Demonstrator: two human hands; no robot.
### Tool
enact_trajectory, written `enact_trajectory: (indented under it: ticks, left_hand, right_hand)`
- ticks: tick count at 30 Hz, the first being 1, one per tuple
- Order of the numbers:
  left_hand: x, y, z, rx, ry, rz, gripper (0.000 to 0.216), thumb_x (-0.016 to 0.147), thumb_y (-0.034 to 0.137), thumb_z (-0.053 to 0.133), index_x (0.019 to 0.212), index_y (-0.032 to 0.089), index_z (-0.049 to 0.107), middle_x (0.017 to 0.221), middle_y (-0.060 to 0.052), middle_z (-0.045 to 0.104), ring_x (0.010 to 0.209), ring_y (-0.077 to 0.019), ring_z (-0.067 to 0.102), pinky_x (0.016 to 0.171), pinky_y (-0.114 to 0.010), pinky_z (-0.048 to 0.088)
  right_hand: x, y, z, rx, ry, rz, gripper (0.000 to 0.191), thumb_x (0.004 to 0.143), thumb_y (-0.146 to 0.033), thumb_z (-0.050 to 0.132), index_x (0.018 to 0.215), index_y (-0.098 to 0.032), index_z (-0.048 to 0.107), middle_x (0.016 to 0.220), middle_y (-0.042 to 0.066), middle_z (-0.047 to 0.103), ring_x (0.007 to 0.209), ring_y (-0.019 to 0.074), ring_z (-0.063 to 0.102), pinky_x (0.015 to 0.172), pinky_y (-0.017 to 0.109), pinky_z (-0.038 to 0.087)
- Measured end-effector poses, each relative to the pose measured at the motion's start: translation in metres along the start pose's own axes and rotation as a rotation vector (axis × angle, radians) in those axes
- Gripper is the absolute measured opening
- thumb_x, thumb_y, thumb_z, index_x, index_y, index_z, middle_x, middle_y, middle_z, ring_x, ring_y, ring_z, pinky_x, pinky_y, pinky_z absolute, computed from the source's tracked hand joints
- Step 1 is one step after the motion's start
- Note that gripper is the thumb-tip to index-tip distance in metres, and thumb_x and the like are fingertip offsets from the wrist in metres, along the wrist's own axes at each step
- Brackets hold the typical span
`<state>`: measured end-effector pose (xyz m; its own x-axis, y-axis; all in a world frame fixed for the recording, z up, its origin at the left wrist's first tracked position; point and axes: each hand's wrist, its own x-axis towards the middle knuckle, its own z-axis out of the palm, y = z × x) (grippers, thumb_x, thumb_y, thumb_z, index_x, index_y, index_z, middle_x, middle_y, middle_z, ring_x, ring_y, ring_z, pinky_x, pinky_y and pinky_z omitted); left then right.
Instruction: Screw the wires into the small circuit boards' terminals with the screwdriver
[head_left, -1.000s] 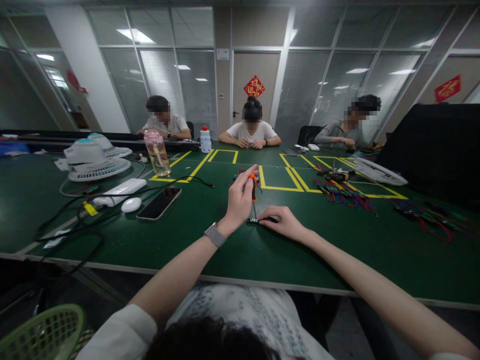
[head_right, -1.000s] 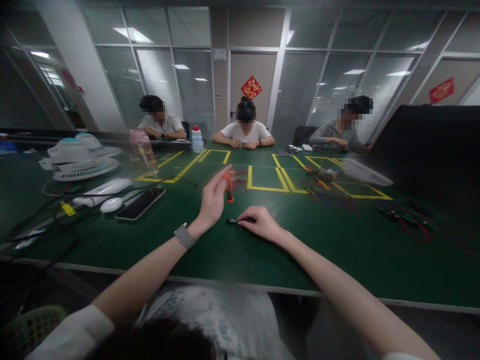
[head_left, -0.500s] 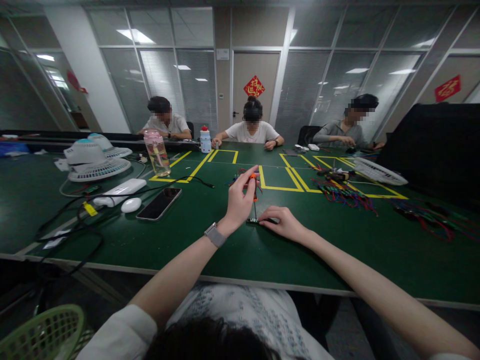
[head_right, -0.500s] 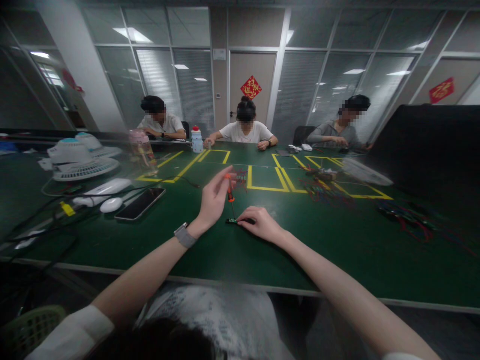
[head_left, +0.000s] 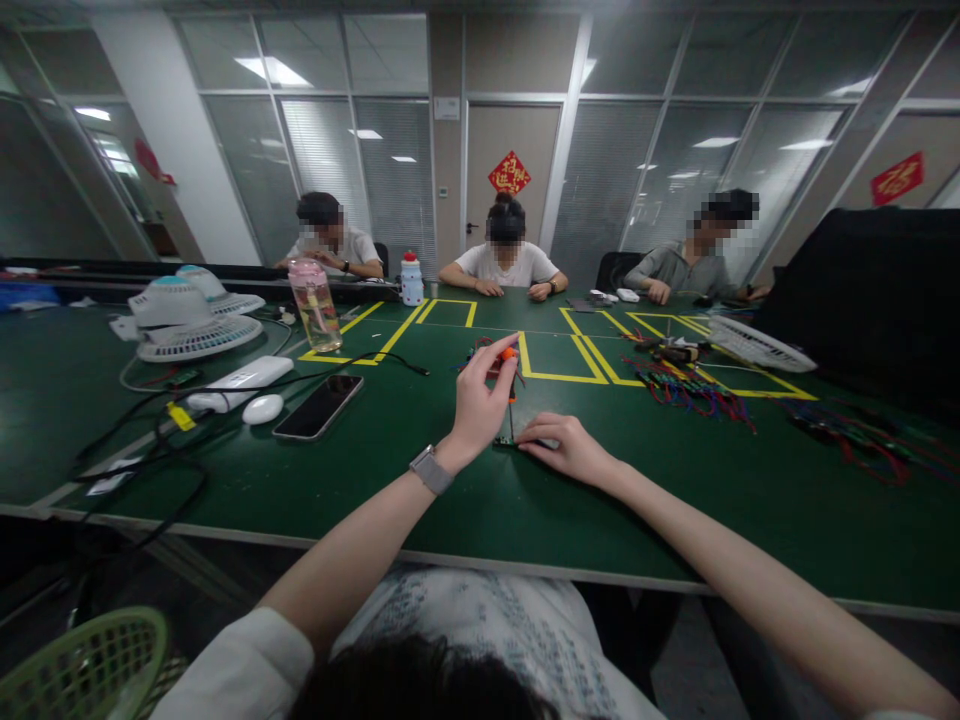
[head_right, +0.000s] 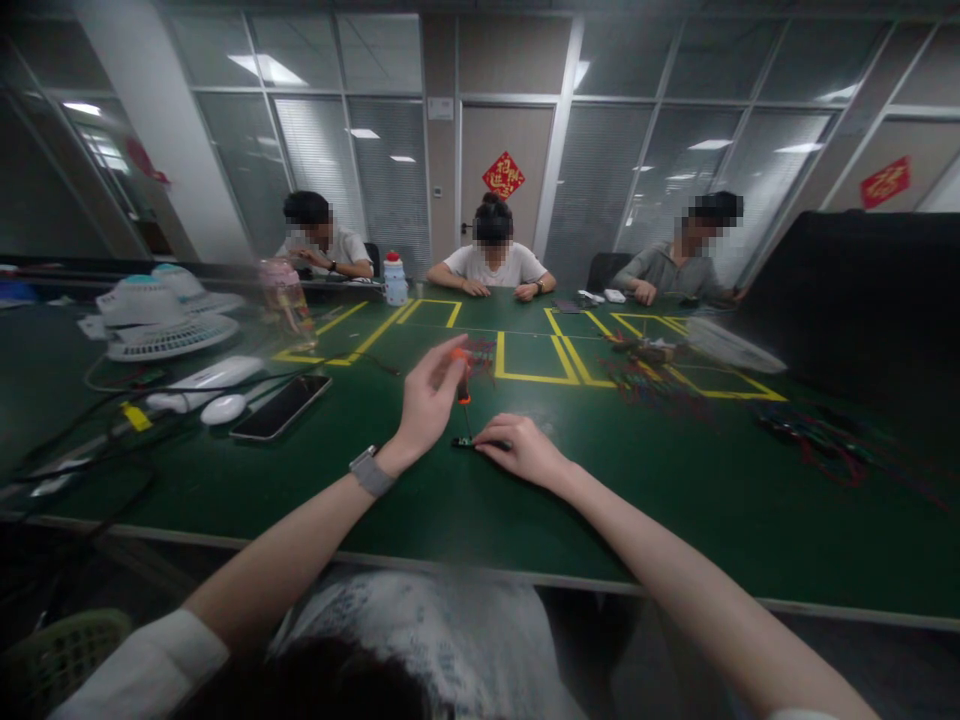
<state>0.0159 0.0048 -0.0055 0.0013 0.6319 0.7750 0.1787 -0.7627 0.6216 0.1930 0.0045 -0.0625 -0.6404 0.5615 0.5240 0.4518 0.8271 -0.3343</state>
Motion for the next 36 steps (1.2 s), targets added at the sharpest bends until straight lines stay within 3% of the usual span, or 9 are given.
enact_trajectory:
  ticks: [10,21,26,28,30,33,36]
  left_hand:
    - [0.002,0.001,-0.004,0.064,0.099,0.044,0.025,0.088,0.029,0.058,0.111,0.021,0.064,0.099,-0.005,0.061,0.088,-0.0138,0.059,0.073,-0.022,0.05]
    - [0.009,-0.009,-0.008,-0.018,0.147,-0.017,0.03,0.096,0.033,0.039,0.118,0.02,0.055,0.098,-0.006,0.057,0.071,-0.0094,0.055,0.058,-0.018,0.049]
    - [0.012,-0.01,-0.012,0.135,0.128,0.016,0.028,0.096,0.026,0.038,0.115,0.019,0.057,0.099,-0.007,0.062,0.08,-0.0127,0.058,0.073,-0.025,0.049]
    - [0.014,-0.009,-0.015,0.212,0.048,0.012,0.027,0.094,0.022,0.039,0.11,0.017,0.06,0.101,-0.007,0.064,0.089,-0.015,0.06,0.082,-0.027,0.047]
    - [0.016,-0.009,-0.019,0.288,-0.122,-0.034,0.024,0.09,0.022,0.044,0.103,0.017,0.064,0.098,-0.006,0.068,0.087,-0.0161,0.061,0.082,-0.028,0.046]
    - [0.017,-0.013,-0.027,0.39,-0.546,-0.107,0.017,0.081,0.029,0.057,0.088,0.019,0.069,0.085,-0.002,0.07,0.078,-0.0166,0.062,0.074,-0.026,0.045]
    - [0.016,-0.019,-0.035,0.471,-0.915,-0.176,0.025,0.069,0.035,0.069,0.087,0.019,0.072,0.083,-0.002,0.071,0.077,-0.0176,0.062,0.068,-0.024,0.044]
  right_hand:
    - [0.001,-0.003,-0.002,0.007,0.002,0.014,0.02,0.091,-0.029,0.056,0.091,-0.019,0.074,0.086,0.008,0.072,0.081,0.0184,0.065,0.076,0.03,0.052]
    - [-0.001,0.001,0.0,-0.014,0.009,0.026,0.017,0.09,-0.028,0.057,0.092,-0.02,0.073,0.087,0.007,0.071,0.082,0.0182,0.065,0.077,0.031,0.052]
    - [0.0,-0.002,-0.001,-0.03,-0.003,0.053,0.019,0.09,-0.028,0.057,0.099,-0.02,0.073,0.09,0.008,0.071,0.083,0.0185,0.065,0.077,0.031,0.052]
    - [0.001,-0.004,-0.001,-0.034,-0.022,0.049,0.022,0.09,-0.029,0.056,0.103,-0.021,0.073,0.091,0.008,0.071,0.084,0.0185,0.065,0.077,0.031,0.052]
    - [0.001,-0.005,-0.001,-0.037,-0.033,0.043,0.022,0.09,-0.029,0.057,0.104,-0.022,0.073,0.092,0.008,0.071,0.084,0.0186,0.065,0.077,0.03,0.052]
    - [0.002,-0.006,-0.001,-0.036,-0.029,0.043,0.021,0.089,-0.03,0.059,0.102,-0.022,0.074,0.092,0.008,0.07,0.086,0.0194,0.064,0.077,0.031,0.051]
    - [0.003,-0.005,0.001,-0.036,-0.016,0.04,0.018,0.088,-0.029,0.06,0.097,-0.023,0.075,0.091,0.008,0.07,0.087,0.02,0.063,0.078,0.033,0.051]
